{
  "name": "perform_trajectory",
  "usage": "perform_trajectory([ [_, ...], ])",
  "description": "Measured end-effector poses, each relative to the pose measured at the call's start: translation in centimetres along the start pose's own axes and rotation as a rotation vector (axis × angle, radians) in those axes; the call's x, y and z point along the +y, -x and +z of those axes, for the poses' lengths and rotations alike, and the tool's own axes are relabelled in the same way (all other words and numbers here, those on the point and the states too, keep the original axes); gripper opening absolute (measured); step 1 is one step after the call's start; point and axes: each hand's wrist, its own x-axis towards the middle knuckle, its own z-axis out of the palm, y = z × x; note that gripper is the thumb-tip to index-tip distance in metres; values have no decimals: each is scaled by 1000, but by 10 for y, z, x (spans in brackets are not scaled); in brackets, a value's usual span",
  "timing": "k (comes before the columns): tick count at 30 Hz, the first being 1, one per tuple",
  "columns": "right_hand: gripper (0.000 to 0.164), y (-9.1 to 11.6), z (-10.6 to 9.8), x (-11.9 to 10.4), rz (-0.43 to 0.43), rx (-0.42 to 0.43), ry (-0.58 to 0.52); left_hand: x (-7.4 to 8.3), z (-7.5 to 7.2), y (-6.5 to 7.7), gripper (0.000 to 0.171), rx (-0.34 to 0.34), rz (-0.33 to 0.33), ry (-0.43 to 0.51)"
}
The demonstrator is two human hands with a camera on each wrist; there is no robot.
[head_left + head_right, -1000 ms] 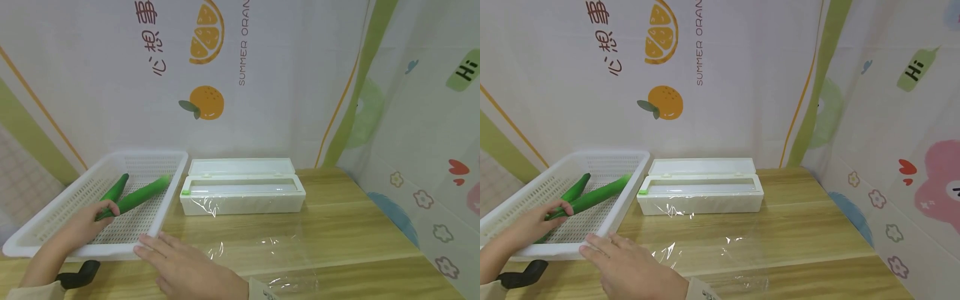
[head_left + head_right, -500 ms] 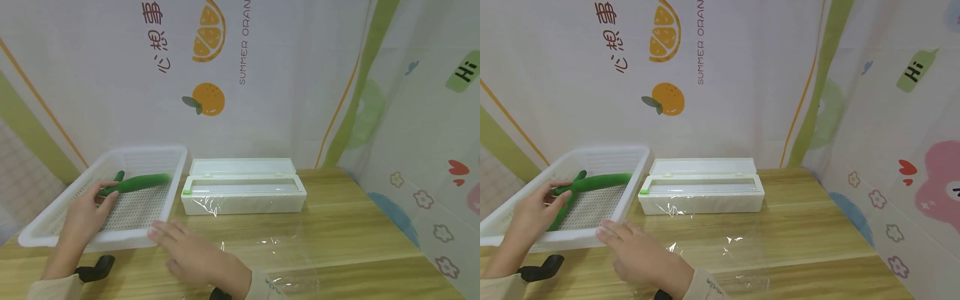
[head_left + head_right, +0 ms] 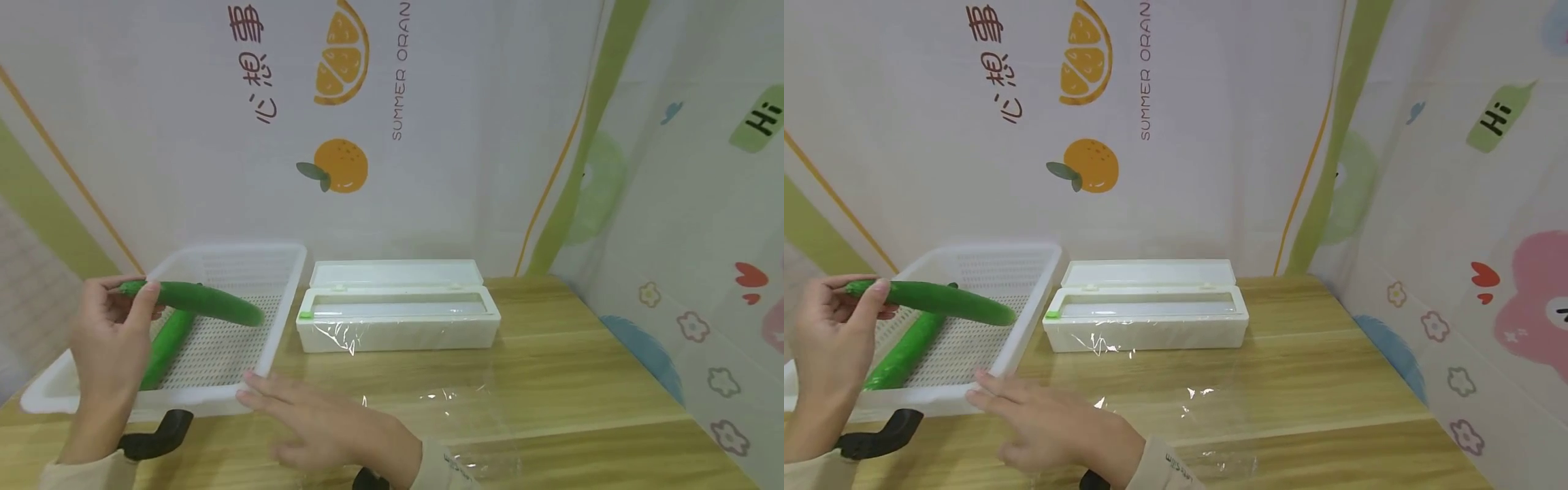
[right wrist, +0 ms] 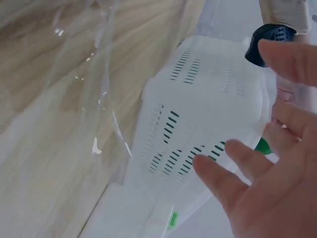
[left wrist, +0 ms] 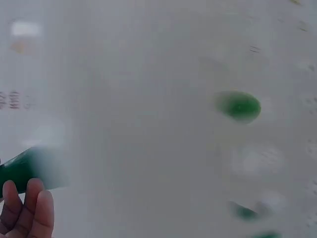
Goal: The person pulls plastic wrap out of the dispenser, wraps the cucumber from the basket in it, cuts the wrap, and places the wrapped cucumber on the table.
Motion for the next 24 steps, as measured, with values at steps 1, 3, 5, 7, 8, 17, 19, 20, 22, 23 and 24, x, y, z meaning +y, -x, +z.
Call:
perform_trajectory([
  [1, 71, 0, -1, 1, -15, -14, -7, 6, 0, 1, 16, 18, 22, 30],
  [3, 70, 1, -3, 5, -40, -24, -50, 18, 0, 3, 16, 66, 77, 82],
  [5, 67, 3, -8, 9, -32, -1, -112, 28, 0, 5, 17, 118, 166, 179],
  [7, 65, 6, -14, 15, -3, 55, -194, 37, 1, 7, 18, 149, 238, 365],
  [8, 65, 8, -18, 19, 16, 96, -222, 42, 2, 9, 18, 155, 267, 481],
  [17, 77, 39, -58, 49, 371, 449, -358, 62, 8, 29, 17, -85, 273, 1090],
  [19, 78, 49, -65, 58, 423, 502, -314, 61, 12, 34, 17, -216, 216, 1138],
  [20, 77, 55, -69, 63, 432, 517, -292, 60, 14, 37, 17, -284, 190, 1129],
  [22, 72, 67, -76, 72, 443, 516, -273, 58, 20, 41, 18, -398, 139, 1092],
  [23, 68, 74, -79, 75, 445, 505, -269, 57, 23, 44, 18, -449, 116, 1060],
  [24, 64, 80, -81, 78, 447, 481, -259, 55, 26, 46, 19, -507, 96, 1053],
])
